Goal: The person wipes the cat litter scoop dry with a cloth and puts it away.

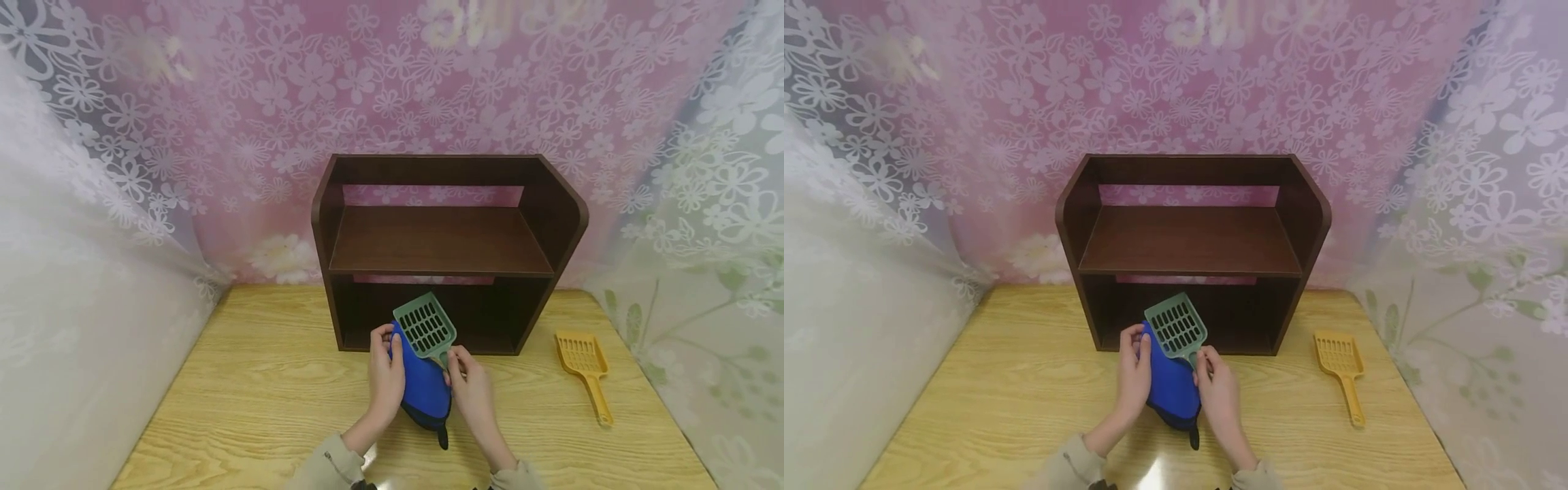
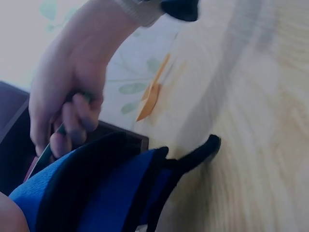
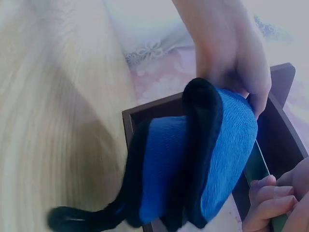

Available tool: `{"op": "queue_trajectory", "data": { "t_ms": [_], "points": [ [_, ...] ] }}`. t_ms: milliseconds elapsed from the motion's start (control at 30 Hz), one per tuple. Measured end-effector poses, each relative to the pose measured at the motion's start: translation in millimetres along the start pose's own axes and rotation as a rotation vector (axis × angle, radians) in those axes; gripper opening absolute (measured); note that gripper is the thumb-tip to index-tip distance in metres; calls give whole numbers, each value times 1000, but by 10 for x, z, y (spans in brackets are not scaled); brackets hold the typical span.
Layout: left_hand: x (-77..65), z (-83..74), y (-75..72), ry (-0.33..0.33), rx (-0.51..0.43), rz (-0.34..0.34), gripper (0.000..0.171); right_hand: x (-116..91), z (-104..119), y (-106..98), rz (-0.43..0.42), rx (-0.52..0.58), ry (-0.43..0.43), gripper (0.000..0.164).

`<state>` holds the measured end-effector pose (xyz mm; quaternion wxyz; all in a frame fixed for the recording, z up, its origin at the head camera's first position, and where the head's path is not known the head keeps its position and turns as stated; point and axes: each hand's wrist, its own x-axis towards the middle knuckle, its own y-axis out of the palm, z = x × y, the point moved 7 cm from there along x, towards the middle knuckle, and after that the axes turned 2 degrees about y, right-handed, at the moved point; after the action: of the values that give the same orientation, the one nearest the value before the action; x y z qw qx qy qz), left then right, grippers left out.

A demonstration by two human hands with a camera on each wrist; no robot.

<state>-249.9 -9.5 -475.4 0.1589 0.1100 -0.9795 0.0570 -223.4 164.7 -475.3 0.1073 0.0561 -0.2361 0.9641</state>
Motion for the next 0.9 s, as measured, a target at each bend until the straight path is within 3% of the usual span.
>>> {"op": "queue_trajectory", "data": {
  "t_ms": [167,267,433,667,900],
  "points": [
    [133,-33,-134,18,10,-56,21,-37,-10,24,-1,16,-27,23],
    [241,-79,-195,83,47,-29,22,-37,-41,6,17,47,-45,22],
    [429,-119,-238,183,114,159,23,-23,-117,-104,50,63,-55,21],
    [545,-92,-262,184,157,426,26,-20,-133,-221,101,-40,-117,17],
    [622,-87,-243,172,174,541,27,-19,-150,-201,214,-108,-136,16]
  ]
}}
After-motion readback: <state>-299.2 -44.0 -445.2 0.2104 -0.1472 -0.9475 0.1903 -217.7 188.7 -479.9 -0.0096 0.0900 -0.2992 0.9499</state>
